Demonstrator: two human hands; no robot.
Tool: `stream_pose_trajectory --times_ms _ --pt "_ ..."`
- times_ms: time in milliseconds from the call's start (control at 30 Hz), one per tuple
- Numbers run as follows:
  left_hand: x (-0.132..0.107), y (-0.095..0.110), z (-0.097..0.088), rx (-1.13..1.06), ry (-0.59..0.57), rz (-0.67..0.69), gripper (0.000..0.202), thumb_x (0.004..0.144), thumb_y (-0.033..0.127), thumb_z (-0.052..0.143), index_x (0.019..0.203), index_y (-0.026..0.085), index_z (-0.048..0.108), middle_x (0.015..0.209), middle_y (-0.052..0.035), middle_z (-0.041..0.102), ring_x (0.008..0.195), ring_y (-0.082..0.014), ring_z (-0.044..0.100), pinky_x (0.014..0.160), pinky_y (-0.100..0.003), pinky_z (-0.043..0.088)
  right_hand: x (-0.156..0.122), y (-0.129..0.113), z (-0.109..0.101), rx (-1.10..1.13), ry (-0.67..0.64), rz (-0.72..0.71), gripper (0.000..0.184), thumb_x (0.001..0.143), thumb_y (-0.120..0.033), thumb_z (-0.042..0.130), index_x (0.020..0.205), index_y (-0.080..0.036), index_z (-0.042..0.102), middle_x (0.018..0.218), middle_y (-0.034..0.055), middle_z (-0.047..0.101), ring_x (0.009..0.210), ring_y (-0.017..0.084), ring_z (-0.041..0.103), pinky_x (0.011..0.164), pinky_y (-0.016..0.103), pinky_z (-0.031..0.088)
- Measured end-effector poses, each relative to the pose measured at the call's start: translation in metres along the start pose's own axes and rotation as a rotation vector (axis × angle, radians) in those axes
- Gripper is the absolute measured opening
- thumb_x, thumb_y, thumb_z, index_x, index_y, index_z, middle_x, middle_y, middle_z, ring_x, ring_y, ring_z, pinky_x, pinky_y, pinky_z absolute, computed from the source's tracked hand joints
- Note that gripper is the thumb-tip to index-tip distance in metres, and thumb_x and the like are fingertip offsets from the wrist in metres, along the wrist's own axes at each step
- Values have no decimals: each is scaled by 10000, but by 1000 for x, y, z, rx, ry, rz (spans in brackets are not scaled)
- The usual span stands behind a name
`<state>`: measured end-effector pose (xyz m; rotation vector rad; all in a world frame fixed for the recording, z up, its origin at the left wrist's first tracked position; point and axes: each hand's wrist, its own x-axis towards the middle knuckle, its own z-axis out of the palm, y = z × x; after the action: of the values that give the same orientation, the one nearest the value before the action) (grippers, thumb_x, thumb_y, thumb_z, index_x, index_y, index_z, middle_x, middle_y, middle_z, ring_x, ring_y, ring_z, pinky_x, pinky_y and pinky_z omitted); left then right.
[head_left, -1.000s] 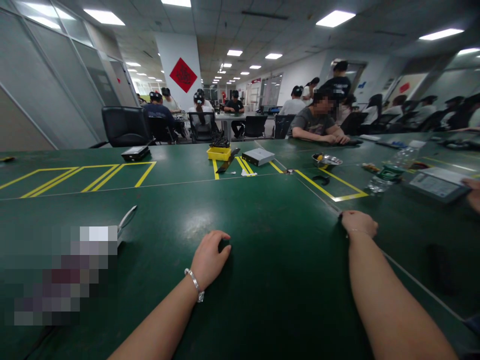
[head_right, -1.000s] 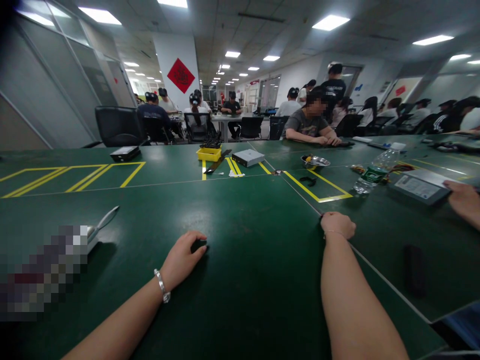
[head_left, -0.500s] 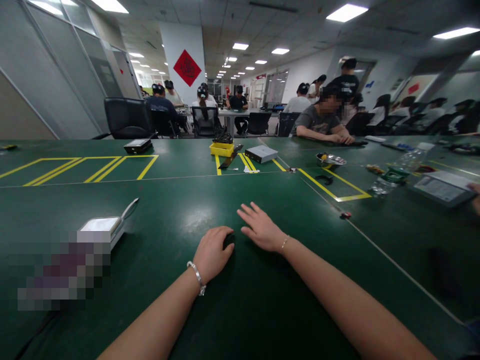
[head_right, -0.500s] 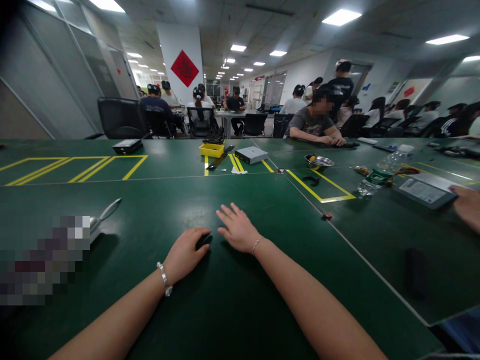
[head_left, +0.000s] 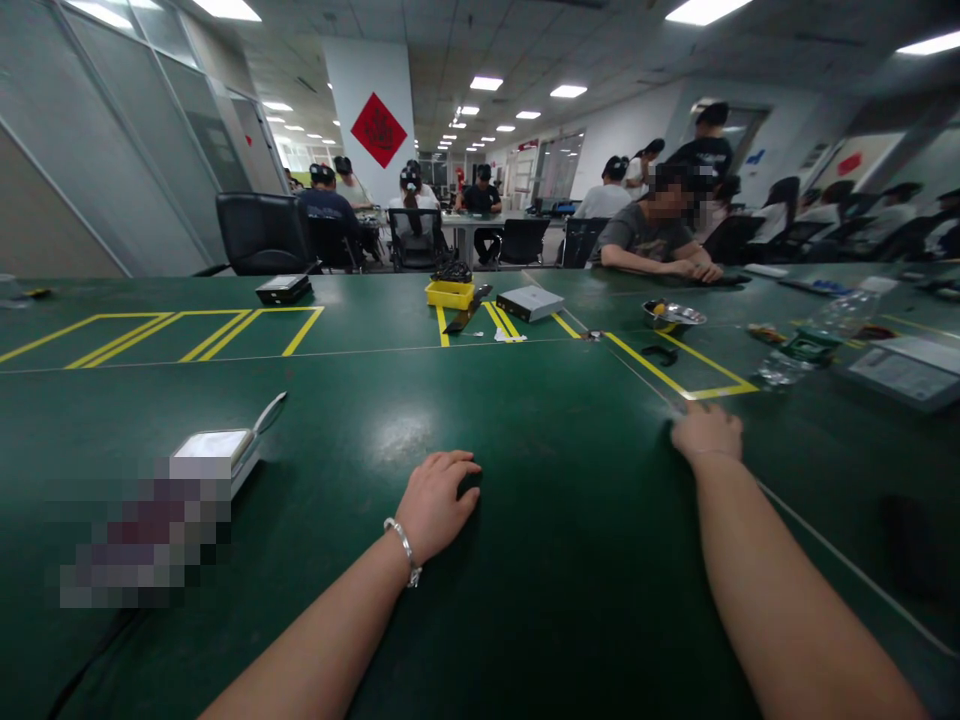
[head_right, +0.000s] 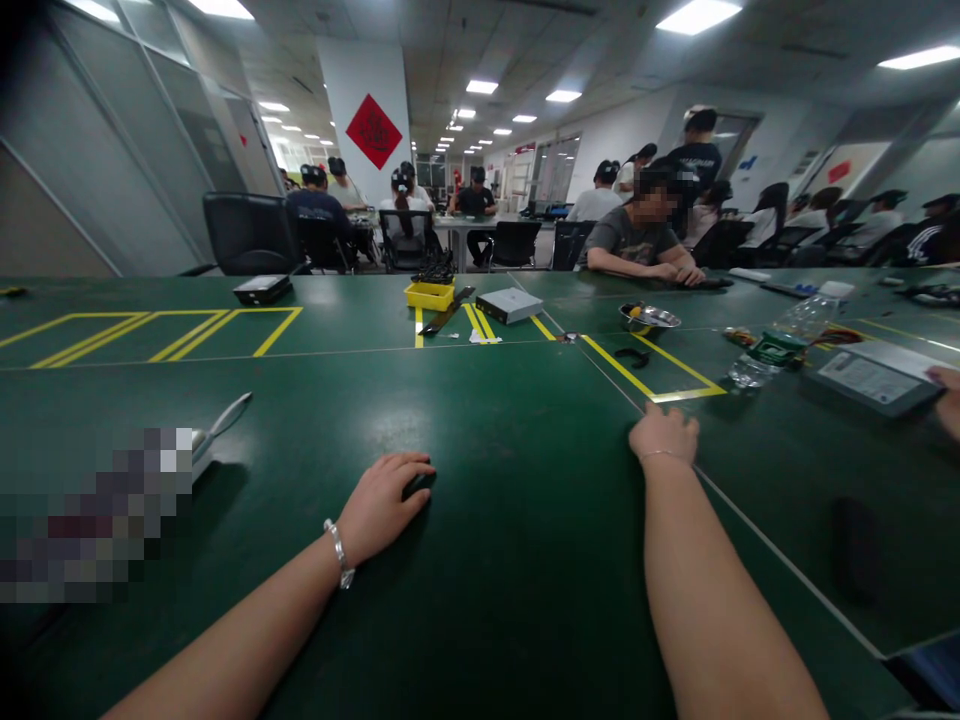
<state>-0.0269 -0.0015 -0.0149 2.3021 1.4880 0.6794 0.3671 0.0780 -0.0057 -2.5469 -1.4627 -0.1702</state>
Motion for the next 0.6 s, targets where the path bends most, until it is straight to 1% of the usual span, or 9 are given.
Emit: stream_pose_trajectory --times_ms 33,100,167,233,333,433,533,600 --pt "0 0 0 2 -5 -2 262 752 245 505 1000 252 589 1166 -27 550 1100 -234 445 915 -415 346 4 8 4 -24 -55 67 440 746 -158 399 1161 -77 520 1160 254 464 1054 347 445 799 462 379" --pt "0 0 -1 9 -15 -4 254 755 248 502 993 249 591 1167 -22 550 1100 -228 444 919 -404 345 9 17 10 -41 -128 144 382 735 -158 411 1062 -86 594 1054 225 542 959 312 516 749 404 425" --pt "0 1 -1 13 -25 -6 247 756 252 503 986 246 593 1167 -18 550 1099 -222 444 925 -390 343 12 19 13 -68 -132 162 333 724 -149 421 960 -63 639 961 218 580 889 292 547 717 377 444" --pt "1 1 -3 12 -34 -9 239 759 256 500 978 245 595 1164 -14 551 1097 -217 444 928 -384 341 14 18 14 -73 -98 151 318 720 -146 425 926 -59 650 935 214 587 868 287 553 709 369 446" --pt "1 2 -4 5 -43 -23 228 765 262 489 964 245 598 1158 -12 554 1097 -219 442 922 -389 344 14 16 15 -34 -52 102 340 739 -155 411 997 -103 627 982 202 574 898 286 539 724 372 433" --pt "1 2 -4 -5 -43 -29 220 764 259 489 952 248 601 1153 -14 556 1093 -219 446 913 -392 349 11 11 14 -1 -53 80 365 769 -183 394 1082 -133 574 1037 193 549 945 296 509 732 384 418" --pt "1 1 -3 -20 -39 -22 211 764 256 488 942 252 603 1143 -12 561 1080 -214 456 909 -390 349 4 4 10 26 -61 89 360 800 -236 373 1103 -173 556 1075 180 529 972 317 481 728 410 400" --pt "1 1 -3 -29 -32 -17 206 766 256 486 935 252 604 1135 -9 566 1073 -213 461 908 -387 346 -1 -2 5 46 -49 84 351 820 -254 349 1094 -192 558 1055 175 537 960 318 482 717 421 389"
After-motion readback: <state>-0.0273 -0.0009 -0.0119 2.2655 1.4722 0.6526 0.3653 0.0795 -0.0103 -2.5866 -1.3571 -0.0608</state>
